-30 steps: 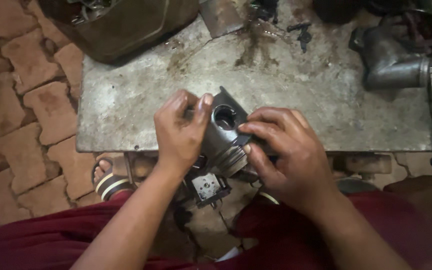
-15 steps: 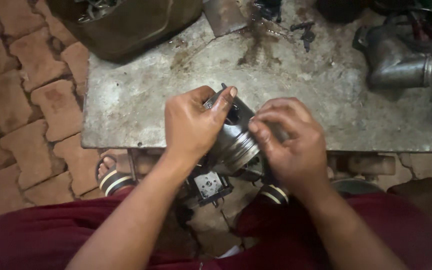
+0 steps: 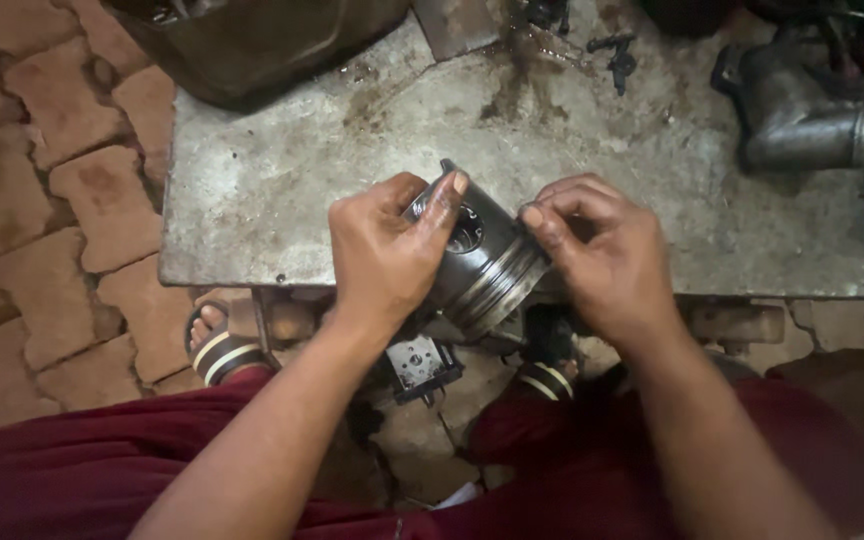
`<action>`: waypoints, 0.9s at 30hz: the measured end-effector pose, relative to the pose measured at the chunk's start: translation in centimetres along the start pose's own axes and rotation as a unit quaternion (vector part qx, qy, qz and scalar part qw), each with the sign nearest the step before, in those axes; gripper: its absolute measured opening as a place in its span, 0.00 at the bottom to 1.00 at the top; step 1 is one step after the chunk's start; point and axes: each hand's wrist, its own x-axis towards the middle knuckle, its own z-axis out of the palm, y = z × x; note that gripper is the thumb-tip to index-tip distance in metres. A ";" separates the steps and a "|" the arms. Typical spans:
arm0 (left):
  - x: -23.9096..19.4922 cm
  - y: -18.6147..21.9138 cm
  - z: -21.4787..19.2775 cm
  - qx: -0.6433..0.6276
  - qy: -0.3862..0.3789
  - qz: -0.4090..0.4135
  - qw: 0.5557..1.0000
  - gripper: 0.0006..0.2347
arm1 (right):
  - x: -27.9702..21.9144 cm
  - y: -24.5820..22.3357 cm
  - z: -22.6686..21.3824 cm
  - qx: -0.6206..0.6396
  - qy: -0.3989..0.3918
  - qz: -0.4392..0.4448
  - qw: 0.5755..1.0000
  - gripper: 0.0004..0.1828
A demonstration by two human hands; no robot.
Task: The person cleans and reassembles a piston by wiping it with a cloth, handling a set of piston rings, and fitting the rings into the grooves on the piston body.
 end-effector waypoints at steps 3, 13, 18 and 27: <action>0.2 0.2 -0.1 0.020 0.002 0.003 1.000 0.16 | 0.0 -0.6 0.1 0.003 0.010 0.007 1.000 0.10; 0.0 -0.1 0.1 -0.005 -0.006 0.012 1.000 0.16 | -1.4 -2.5 0.2 -0.165 0.030 -0.112 0.980 0.06; 0.2 0.1 0.1 0.005 -0.001 0.004 1.000 0.17 | -1.2 -1.7 -0.3 -0.056 0.052 -0.028 0.997 0.08; 0.2 -0.2 0.6 0.017 0.001 -0.011 1.000 0.18 | -3.8 -1.7 -0.6 -0.150 0.060 -0.099 0.982 0.14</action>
